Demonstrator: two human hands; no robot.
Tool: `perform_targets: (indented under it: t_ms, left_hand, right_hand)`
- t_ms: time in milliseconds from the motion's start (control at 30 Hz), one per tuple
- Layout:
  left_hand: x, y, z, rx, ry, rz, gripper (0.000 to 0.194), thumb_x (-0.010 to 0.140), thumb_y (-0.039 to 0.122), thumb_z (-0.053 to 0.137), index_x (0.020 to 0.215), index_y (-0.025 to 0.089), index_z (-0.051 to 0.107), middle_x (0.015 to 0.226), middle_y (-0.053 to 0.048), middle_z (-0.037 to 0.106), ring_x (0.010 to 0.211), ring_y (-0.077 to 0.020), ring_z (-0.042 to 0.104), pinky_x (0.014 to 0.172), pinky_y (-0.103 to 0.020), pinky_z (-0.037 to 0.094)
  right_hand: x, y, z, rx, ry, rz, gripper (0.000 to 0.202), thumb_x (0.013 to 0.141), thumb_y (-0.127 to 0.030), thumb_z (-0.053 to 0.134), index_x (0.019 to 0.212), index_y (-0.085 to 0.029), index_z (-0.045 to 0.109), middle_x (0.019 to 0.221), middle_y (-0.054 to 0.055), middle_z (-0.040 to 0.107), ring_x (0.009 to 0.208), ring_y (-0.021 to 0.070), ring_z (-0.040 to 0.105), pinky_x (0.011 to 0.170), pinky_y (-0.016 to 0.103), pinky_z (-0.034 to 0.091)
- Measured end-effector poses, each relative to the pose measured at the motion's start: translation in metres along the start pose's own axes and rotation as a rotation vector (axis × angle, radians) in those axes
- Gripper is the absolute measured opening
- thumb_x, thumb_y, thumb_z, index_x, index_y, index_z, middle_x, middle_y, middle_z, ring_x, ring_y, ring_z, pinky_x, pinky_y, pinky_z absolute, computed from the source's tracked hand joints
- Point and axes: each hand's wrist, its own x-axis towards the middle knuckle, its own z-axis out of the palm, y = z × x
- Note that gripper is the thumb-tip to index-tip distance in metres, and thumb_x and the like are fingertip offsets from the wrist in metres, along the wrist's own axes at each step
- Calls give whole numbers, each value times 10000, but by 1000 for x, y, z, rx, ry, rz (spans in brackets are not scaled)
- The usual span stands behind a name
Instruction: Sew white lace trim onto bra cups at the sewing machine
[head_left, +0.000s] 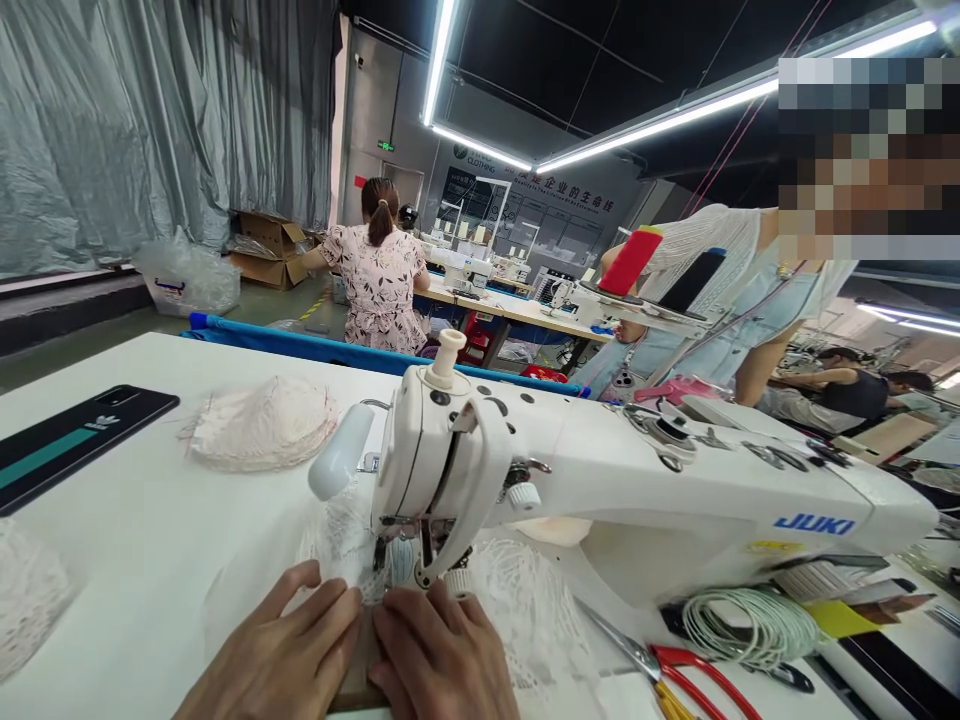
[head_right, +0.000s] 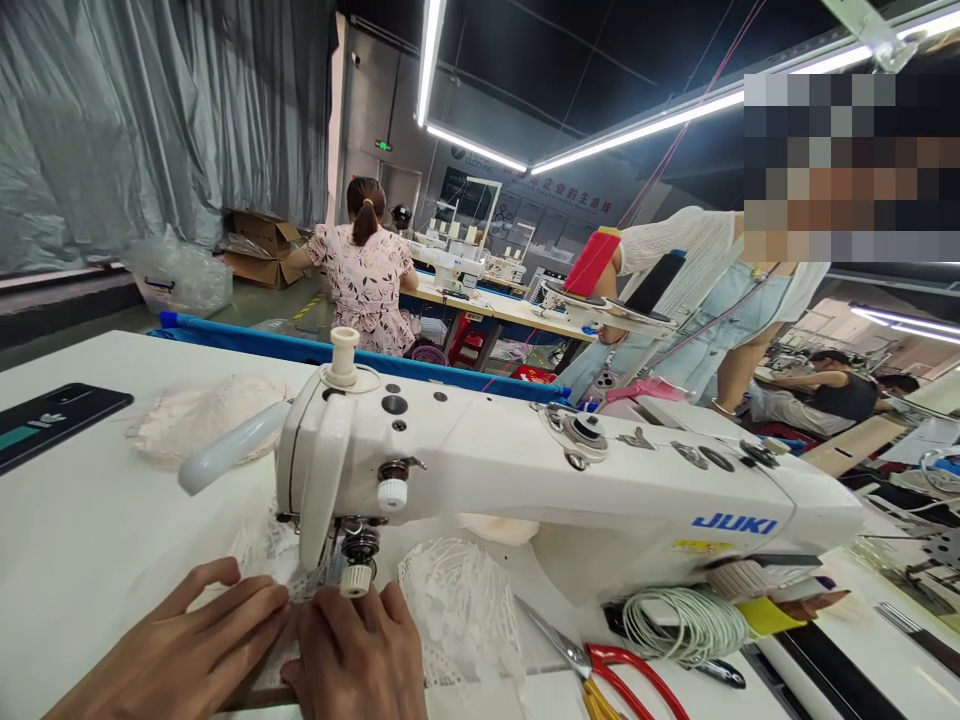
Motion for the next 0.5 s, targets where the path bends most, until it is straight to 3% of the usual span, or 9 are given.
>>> perform_targets:
  t_ms: [167,300,500]
  left_hand:
    - [0,-6,1,55,40,40,282,937,126,372,985,207,638,966,-23,660,960,-166,541,993,-372,246]
    - [1,-6,2,119,-14,-7,299,925,122,373,1054,187,634,1097,-58,651,1059,-197,524,1015,-404,250]
    - [8,-2,-6,176,41,77,360,892,59,336,979,173,666,1017,-61,683,995,-187,546,968,-372,283]
  right_hand:
    - [-3,3,3,-22,13,10,418,1013,-403,286,906,-181,624,866,19,676,647,182,522,563,327,267]
    - [-6,3,3,0,-16,32,394,1013,-380,288,941,-179,619,866,34,672,633,178,526,590,329,289]
    - [-4,2,-6,63,-128,80,292,989,-342,345,977,-188,593,940,59,658,684,196,559,627,330,343]
